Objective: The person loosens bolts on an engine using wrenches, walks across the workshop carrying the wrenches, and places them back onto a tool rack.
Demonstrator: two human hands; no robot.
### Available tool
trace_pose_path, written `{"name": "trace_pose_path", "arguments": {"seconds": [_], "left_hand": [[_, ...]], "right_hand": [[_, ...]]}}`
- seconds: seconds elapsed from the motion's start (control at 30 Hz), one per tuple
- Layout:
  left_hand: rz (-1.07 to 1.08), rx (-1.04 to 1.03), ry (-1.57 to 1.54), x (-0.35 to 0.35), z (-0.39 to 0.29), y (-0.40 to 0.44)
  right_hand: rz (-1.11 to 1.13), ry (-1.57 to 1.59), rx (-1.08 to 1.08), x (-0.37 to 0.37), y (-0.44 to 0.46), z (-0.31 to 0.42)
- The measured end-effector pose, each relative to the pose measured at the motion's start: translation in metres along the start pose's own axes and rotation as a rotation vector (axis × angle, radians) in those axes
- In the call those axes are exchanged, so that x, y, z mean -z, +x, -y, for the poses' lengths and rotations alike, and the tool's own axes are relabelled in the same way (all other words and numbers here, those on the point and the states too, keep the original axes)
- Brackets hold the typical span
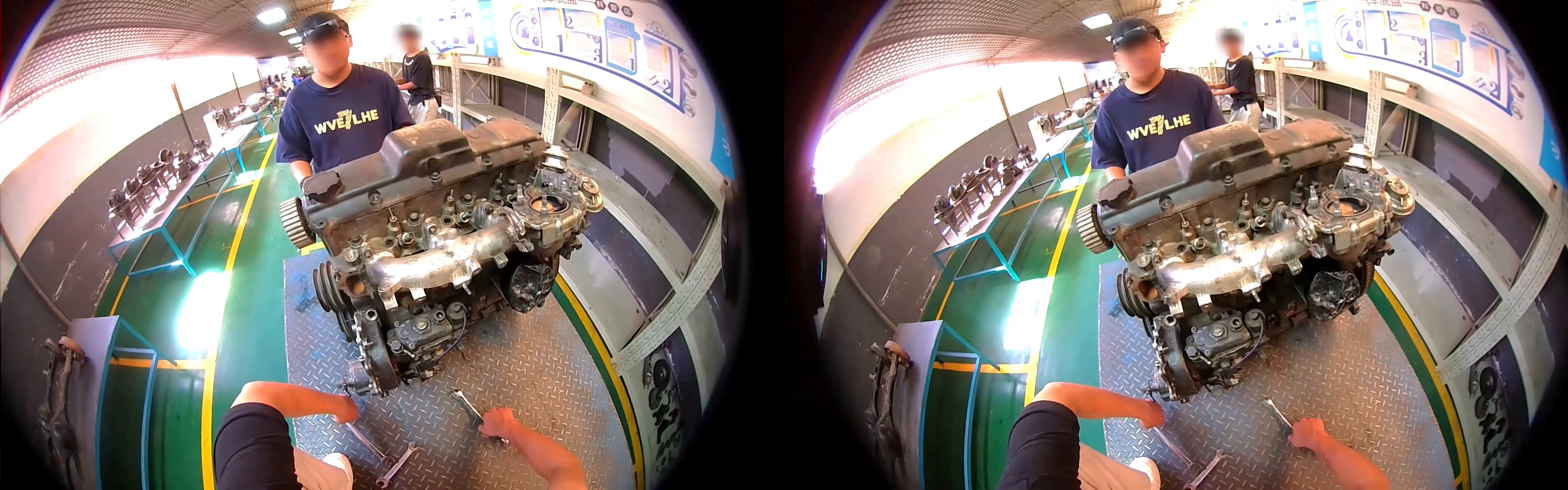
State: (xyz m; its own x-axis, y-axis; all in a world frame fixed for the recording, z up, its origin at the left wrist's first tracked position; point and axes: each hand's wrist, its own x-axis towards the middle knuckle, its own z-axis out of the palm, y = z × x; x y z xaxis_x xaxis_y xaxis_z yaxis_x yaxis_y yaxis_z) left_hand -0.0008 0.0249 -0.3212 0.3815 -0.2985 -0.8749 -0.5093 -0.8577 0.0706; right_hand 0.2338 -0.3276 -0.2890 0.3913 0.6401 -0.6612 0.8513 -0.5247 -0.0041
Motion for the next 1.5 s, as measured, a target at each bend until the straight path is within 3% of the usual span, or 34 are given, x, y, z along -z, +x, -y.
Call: {"name": "trace_pose_path", "arguments": {"seconds": [1.0,1.13,1.2,1.3,1.4,1.5], "left_hand": [[-0.009,-0.041,-0.011,-0.006,0.001,0.001],[-0.035,0.027,-0.012,0.002,-0.002,-0.008],[-0.077,-0.064,0.024,0.006,-0.001,-0.01],[-0.066,-0.169,0.185,-0.002,0.008,0.015],[-0.035,-0.133,0.283,-0.047,0.024,0.082],[-0.103,-0.092,0.137,-0.004,0.009,0.029]], "right_hand": [[0.026,0.011,-0.007,-0.005,0.003,-0.007],[0.03,-0.031,0.007,-0.001,0.003,-0.006],[0.037,-0.041,0.002,-0.003,0.004,-0.007],[0.054,-0.045,-0.002,-0.002,0.004,-0.006],[0.077,-0.091,-0.019,-0.004,0.007,-0.008],[0.085,-0.128,0.013,0.002,0.002,-0.006]]}}
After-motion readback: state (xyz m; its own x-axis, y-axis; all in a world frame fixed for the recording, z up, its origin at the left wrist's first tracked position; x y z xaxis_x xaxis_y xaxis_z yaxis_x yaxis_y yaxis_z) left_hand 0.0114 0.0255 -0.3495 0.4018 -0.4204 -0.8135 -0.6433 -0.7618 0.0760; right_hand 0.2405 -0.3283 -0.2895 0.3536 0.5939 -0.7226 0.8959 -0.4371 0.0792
